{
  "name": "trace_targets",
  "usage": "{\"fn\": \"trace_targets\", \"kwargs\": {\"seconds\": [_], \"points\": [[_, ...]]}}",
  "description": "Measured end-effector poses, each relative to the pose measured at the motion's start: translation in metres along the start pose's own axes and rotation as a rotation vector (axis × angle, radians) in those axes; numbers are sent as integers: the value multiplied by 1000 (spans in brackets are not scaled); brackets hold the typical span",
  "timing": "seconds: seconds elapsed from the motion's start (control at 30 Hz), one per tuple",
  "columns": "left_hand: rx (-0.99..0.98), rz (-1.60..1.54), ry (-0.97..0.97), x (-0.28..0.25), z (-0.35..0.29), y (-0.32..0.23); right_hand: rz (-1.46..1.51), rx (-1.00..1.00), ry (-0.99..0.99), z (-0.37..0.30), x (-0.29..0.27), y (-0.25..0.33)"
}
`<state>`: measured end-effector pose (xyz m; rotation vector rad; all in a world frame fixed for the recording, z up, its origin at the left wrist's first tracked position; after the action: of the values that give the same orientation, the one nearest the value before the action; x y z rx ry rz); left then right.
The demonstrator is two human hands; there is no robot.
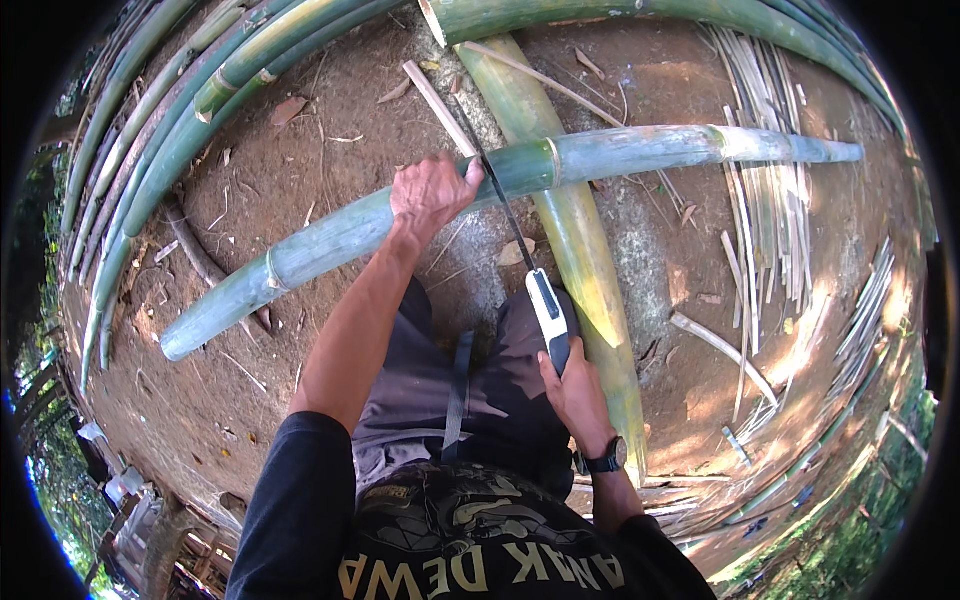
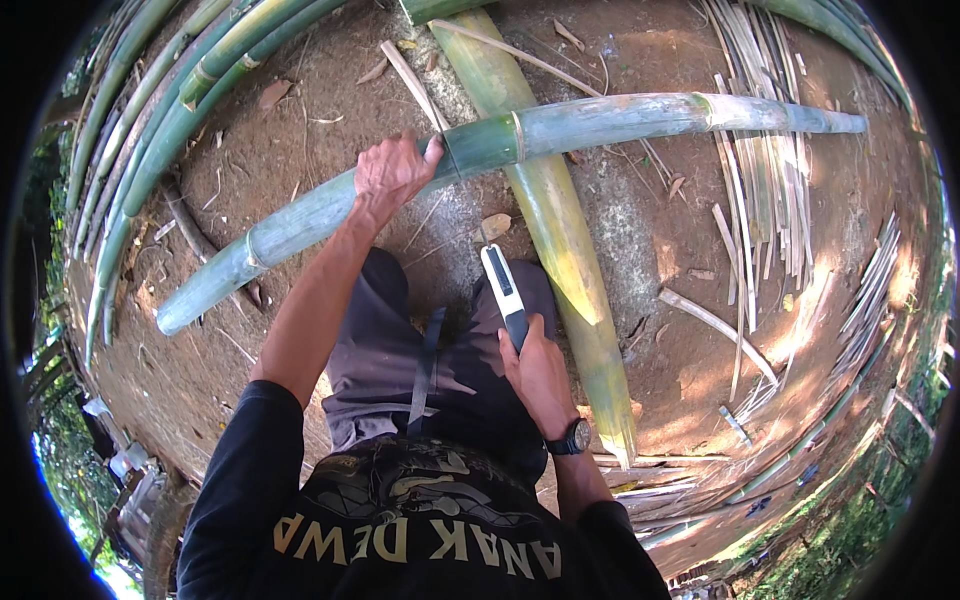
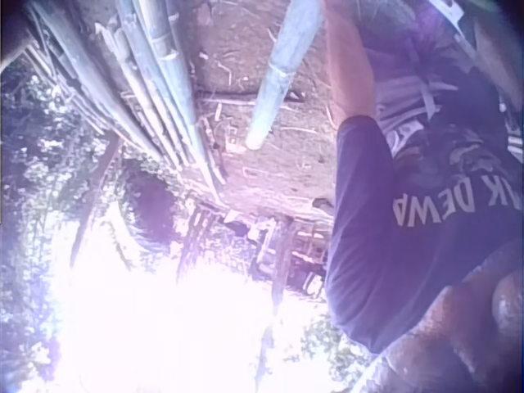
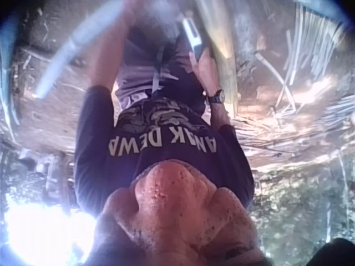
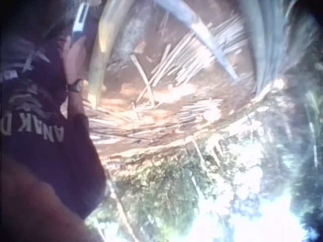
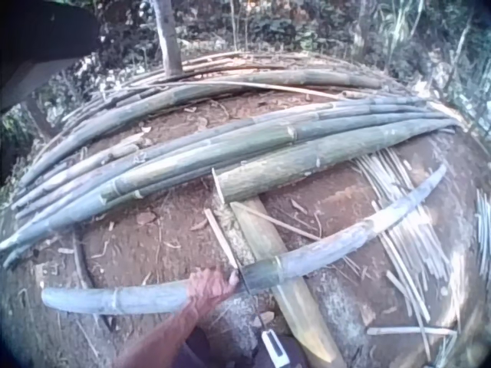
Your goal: The person selects a long bamboo pole from a pile and positions it on a support. Using a hand saw, they cut the bamboo pole into a shorter segment. The person then lifts the cut piece and moves it to a different location.
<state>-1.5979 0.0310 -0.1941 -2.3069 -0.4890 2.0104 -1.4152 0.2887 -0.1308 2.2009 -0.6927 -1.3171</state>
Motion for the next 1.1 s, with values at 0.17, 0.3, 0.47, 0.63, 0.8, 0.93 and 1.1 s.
{"fn": "trace_targets", "kwargs": {"seconds": [0.17, 0.3, 0.47, 0.63, 0.8, 0.93, 1.1], "points": [[-7, -21, 70, 3, 0, -5, -50, -57, -52, 60, 18, 11], [16, 4, -42, -2, -4, 0, -17, -38, -14, 29, 7, 10], [31, 0, -54, -2, -3, -3, -21, -23, -31, 30, 14, 1], [8, 2, 26, 1, 2, 1, -48, -51, -37, 45, 14, 13], [6, 12, 8, -1, 0, -2, 3, 20, -17, 8, 2, -1], [50, 45, 31, 4, 6, -2, -33, -69, -44, 58, 19, 10], [6, 18, -58, 1, -1, 3, 24, -4, -11, 9, 4, -1]]}}
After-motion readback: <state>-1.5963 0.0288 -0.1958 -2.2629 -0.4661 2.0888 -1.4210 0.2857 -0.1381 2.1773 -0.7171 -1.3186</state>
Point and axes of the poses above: each hand's wrist, its own z-axis towards the middle knuckle, its own x-axis out of the palm, y = z × x, the point moved 6 cm from there along z, towards the middle knuckle, and after that the axes turned 4 degrees about -y, right-handed, at the moved point
